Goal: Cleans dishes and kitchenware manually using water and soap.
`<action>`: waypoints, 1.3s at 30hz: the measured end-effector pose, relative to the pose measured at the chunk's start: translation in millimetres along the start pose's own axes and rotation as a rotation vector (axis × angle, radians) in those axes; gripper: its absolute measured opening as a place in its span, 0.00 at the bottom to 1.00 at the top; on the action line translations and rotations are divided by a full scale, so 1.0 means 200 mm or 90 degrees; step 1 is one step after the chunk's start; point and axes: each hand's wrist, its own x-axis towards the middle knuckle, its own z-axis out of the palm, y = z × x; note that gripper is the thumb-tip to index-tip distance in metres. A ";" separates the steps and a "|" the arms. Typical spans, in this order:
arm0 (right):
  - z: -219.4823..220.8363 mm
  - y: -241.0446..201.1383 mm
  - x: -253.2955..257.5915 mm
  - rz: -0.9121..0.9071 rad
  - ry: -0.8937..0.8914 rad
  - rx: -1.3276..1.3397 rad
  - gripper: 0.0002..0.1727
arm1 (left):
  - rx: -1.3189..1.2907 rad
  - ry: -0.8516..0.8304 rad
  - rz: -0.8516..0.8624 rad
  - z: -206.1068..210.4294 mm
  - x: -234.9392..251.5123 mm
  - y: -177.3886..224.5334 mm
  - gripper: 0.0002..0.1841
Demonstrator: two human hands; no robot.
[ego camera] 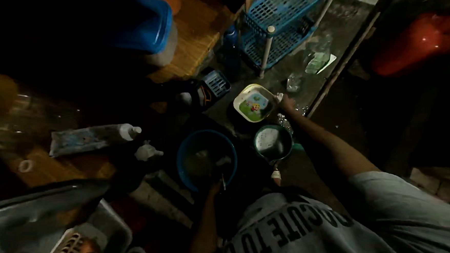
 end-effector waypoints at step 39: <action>0.29 0.30 -0.60 -0.268 -0.334 -0.367 0.37 | -0.052 0.026 0.196 -0.40 -0.65 -0.07 0.30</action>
